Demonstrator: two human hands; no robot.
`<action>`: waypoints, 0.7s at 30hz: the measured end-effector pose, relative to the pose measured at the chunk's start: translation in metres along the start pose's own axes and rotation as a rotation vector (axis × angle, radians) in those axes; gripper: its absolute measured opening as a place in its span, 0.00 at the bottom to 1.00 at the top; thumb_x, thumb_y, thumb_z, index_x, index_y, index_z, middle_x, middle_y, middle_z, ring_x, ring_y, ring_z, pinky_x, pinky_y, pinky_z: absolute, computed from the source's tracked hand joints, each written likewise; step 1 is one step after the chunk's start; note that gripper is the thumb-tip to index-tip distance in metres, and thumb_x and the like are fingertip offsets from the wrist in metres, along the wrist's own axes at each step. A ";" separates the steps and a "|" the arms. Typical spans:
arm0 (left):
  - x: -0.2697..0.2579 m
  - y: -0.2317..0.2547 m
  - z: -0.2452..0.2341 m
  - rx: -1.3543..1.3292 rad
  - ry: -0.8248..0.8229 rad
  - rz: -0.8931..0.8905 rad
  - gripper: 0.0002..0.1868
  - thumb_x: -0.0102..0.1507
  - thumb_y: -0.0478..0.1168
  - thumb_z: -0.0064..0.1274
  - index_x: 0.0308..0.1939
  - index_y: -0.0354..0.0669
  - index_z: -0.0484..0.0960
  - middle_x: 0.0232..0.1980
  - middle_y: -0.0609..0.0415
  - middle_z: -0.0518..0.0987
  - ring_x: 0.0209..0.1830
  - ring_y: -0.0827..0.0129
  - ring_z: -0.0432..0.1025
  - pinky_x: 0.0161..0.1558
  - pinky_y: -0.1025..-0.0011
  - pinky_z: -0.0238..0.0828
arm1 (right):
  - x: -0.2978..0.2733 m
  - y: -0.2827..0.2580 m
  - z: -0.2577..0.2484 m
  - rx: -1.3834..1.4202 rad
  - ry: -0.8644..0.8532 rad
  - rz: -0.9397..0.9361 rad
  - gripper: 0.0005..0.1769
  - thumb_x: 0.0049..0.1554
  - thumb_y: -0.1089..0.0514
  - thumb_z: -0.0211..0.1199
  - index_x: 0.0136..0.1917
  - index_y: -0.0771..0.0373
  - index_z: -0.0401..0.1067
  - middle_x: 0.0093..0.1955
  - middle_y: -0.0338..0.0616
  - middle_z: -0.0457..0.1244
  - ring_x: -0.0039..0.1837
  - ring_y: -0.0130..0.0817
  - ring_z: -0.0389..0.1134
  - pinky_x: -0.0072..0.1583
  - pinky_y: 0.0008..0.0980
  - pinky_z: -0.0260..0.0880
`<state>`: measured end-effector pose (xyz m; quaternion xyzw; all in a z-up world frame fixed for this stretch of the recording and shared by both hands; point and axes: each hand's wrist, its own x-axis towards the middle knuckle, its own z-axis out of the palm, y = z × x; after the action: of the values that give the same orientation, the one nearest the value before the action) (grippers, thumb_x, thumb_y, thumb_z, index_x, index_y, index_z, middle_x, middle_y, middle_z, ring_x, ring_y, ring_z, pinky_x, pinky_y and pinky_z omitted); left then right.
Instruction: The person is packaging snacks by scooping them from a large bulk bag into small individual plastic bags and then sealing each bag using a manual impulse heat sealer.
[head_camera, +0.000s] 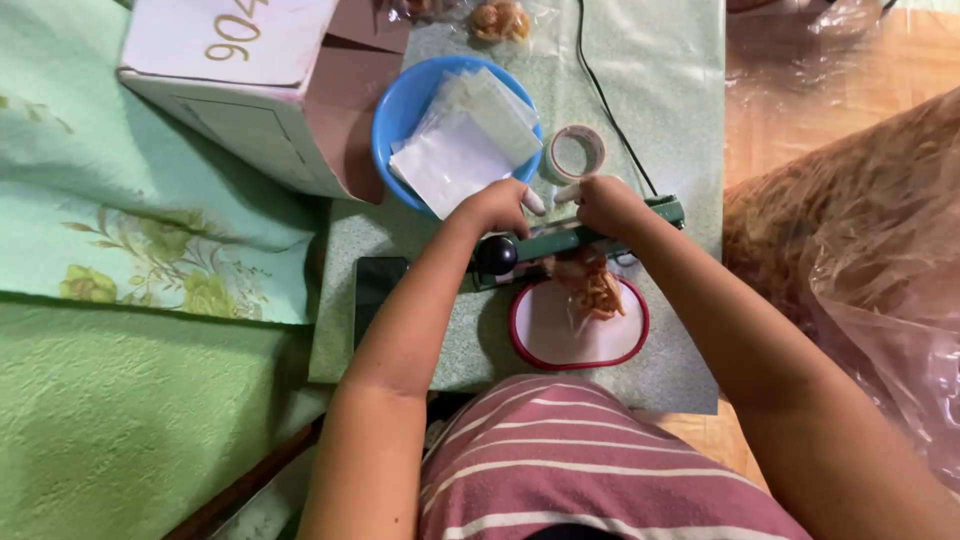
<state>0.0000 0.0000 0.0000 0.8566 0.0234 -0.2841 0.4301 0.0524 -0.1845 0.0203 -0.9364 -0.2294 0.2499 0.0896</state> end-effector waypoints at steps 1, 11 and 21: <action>-0.004 0.005 -0.001 -0.003 -0.010 -0.003 0.27 0.37 0.36 0.61 0.42 0.57 0.79 0.25 0.60 0.78 0.34 0.70 0.74 0.41 0.73 0.70 | 0.005 0.006 0.005 0.003 -0.008 0.006 0.09 0.44 0.58 0.57 0.36 0.66 0.71 0.34 0.54 0.64 0.44 0.52 0.66 0.45 0.46 0.67; -0.013 0.013 -0.007 0.141 0.137 0.012 0.26 0.37 0.41 0.66 0.39 0.53 0.79 0.27 0.60 0.78 0.39 0.68 0.73 0.44 0.70 0.70 | -0.013 -0.013 -0.009 -0.034 0.054 -0.030 0.12 0.44 0.54 0.55 0.35 0.66 0.69 0.34 0.54 0.63 0.41 0.54 0.66 0.42 0.49 0.67; -0.083 0.050 -0.005 0.314 0.605 0.176 0.26 0.60 0.56 0.39 0.29 0.32 0.76 0.31 0.41 0.73 0.39 0.46 0.69 0.37 0.50 0.68 | -0.010 -0.012 -0.009 -0.225 0.132 -0.119 0.18 0.47 0.49 0.50 0.37 0.65 0.72 0.42 0.48 0.62 0.44 0.50 0.66 0.45 0.46 0.67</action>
<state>-0.0526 -0.0108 0.0804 0.9564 0.0317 0.0204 0.2897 0.0450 -0.1794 0.0353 -0.9397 -0.3048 0.1547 0.0137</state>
